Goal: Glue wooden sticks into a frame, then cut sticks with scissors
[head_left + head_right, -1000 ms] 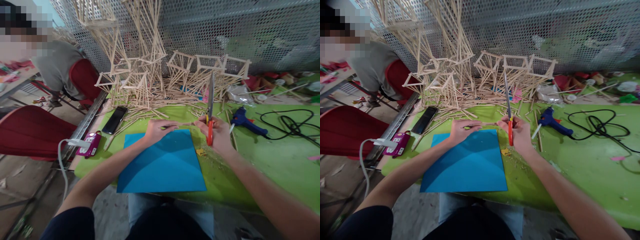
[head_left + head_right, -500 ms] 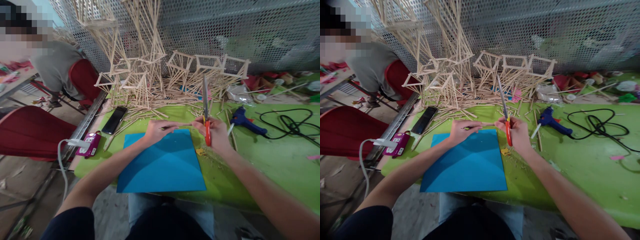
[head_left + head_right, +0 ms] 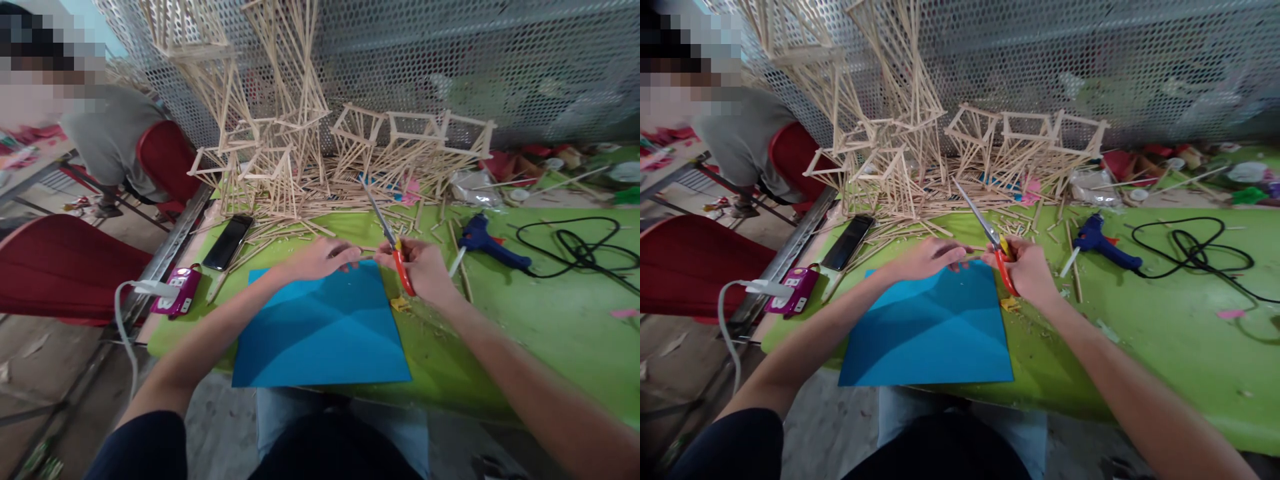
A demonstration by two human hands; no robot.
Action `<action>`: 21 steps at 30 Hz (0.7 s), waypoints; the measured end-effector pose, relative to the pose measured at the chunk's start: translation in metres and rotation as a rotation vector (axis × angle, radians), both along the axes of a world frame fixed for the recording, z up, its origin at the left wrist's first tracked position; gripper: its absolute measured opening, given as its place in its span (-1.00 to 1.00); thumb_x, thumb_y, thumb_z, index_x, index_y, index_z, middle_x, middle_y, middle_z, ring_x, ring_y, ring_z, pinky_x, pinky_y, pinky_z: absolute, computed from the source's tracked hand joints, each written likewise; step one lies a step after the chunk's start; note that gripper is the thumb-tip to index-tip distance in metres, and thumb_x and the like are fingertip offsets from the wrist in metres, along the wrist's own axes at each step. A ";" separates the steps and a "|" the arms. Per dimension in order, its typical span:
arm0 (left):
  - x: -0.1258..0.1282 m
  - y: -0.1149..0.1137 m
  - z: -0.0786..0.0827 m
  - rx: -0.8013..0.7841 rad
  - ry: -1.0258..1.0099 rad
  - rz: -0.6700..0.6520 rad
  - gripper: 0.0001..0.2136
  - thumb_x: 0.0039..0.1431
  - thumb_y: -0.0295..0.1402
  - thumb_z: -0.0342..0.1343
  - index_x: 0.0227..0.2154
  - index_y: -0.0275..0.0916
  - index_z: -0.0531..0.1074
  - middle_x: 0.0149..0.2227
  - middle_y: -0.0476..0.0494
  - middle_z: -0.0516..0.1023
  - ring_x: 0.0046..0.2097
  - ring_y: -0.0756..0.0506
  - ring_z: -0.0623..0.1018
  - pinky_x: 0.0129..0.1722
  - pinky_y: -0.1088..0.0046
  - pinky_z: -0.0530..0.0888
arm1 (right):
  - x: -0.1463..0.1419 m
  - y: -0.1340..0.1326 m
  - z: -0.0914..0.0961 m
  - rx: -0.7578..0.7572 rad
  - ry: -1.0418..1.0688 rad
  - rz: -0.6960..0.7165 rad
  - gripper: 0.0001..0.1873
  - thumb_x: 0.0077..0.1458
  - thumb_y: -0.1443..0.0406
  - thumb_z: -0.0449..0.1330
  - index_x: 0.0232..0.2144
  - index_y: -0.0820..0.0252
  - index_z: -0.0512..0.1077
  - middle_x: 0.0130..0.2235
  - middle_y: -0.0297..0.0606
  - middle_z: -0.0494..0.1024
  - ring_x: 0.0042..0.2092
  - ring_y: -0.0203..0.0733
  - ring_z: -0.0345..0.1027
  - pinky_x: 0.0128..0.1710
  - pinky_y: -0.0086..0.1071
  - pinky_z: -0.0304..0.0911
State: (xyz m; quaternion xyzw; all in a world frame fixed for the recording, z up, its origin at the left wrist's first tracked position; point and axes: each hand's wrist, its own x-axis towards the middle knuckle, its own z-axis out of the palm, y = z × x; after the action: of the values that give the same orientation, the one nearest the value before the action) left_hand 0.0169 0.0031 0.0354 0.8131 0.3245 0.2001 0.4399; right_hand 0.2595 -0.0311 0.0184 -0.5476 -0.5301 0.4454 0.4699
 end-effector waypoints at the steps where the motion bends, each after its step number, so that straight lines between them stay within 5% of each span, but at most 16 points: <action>1: 0.003 0.000 0.002 -0.056 0.015 -0.060 -0.54 0.55 -0.03 -0.08 -0.12 -0.24 0.63 -0.17 -0.17 0.75 -0.32 -0.01 0.69 -0.30 0.54 0.56 | -0.001 -0.001 0.000 -0.007 0.000 0.020 -0.49 -0.35 0.00 0.64 -0.45 0.13 0.55 -0.46 -0.31 0.57 -0.36 -0.11 0.48 -0.35 -0.26 0.45; 4: 0.012 -0.003 -0.001 -0.113 0.045 -0.124 -0.50 0.57 -0.04 -0.15 -0.28 -0.24 0.58 -0.31 -0.12 0.70 -0.42 0.03 0.59 -0.37 0.56 0.50 | -0.002 -0.005 0.001 -0.035 0.004 0.086 -0.48 -0.35 0.01 0.65 -0.42 0.14 0.57 -0.45 -0.30 0.59 -0.35 -0.10 0.50 -0.34 -0.26 0.46; 9: 0.016 -0.015 -0.015 -0.131 -0.017 -0.082 -0.53 0.54 -0.01 -0.12 -0.17 -0.24 0.57 -0.38 -0.06 0.52 -0.40 0.02 0.49 -0.39 0.54 0.46 | 0.000 -0.007 -0.003 -0.050 -0.039 0.141 -0.56 -0.25 0.06 0.62 -0.40 0.15 0.58 -0.40 -0.30 0.60 -0.32 -0.11 0.50 -0.28 -0.28 0.42; 14: 0.016 -0.023 -0.019 -0.384 -0.243 0.088 -0.54 0.50 0.08 -0.09 -0.18 -0.23 0.45 -0.46 0.06 0.25 -0.52 0.07 0.27 -0.56 0.56 0.30 | 0.011 0.003 -0.003 -0.045 -0.100 0.039 -0.53 -0.23 0.01 0.59 -0.41 0.13 0.53 -0.42 -0.32 0.55 -0.33 -0.11 0.44 -0.27 -0.24 0.35; 18: 0.020 -0.025 -0.023 -0.503 -0.442 0.217 -0.61 0.49 0.05 -0.04 -0.18 -0.20 0.37 -0.48 0.12 0.12 -0.57 0.08 0.15 -0.62 0.55 0.21 | 0.029 0.001 0.011 -0.057 -0.188 0.193 -0.56 -0.02 -0.08 0.48 -0.37 0.11 0.50 -0.44 -0.36 0.45 -0.45 -0.23 0.22 -0.40 -0.28 0.21; 21: 0.022 -0.027 -0.024 -0.541 -0.540 0.236 -0.63 0.49 0.04 -0.02 -0.15 -0.19 0.36 -0.49 0.14 0.08 -0.59 0.08 0.08 -0.65 0.54 0.16 | 0.043 -0.012 0.022 -0.094 -0.247 0.282 -0.58 0.02 -0.08 0.47 -0.37 0.10 0.54 -0.40 -0.31 0.48 -0.44 -0.21 0.24 -0.45 -0.29 0.17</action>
State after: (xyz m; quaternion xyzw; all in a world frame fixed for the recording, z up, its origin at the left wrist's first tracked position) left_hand 0.0385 -0.0239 0.0117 0.5432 0.3295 0.3633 0.6815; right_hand 0.3027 -0.0436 0.0400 -0.5399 -0.6337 0.4604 0.3080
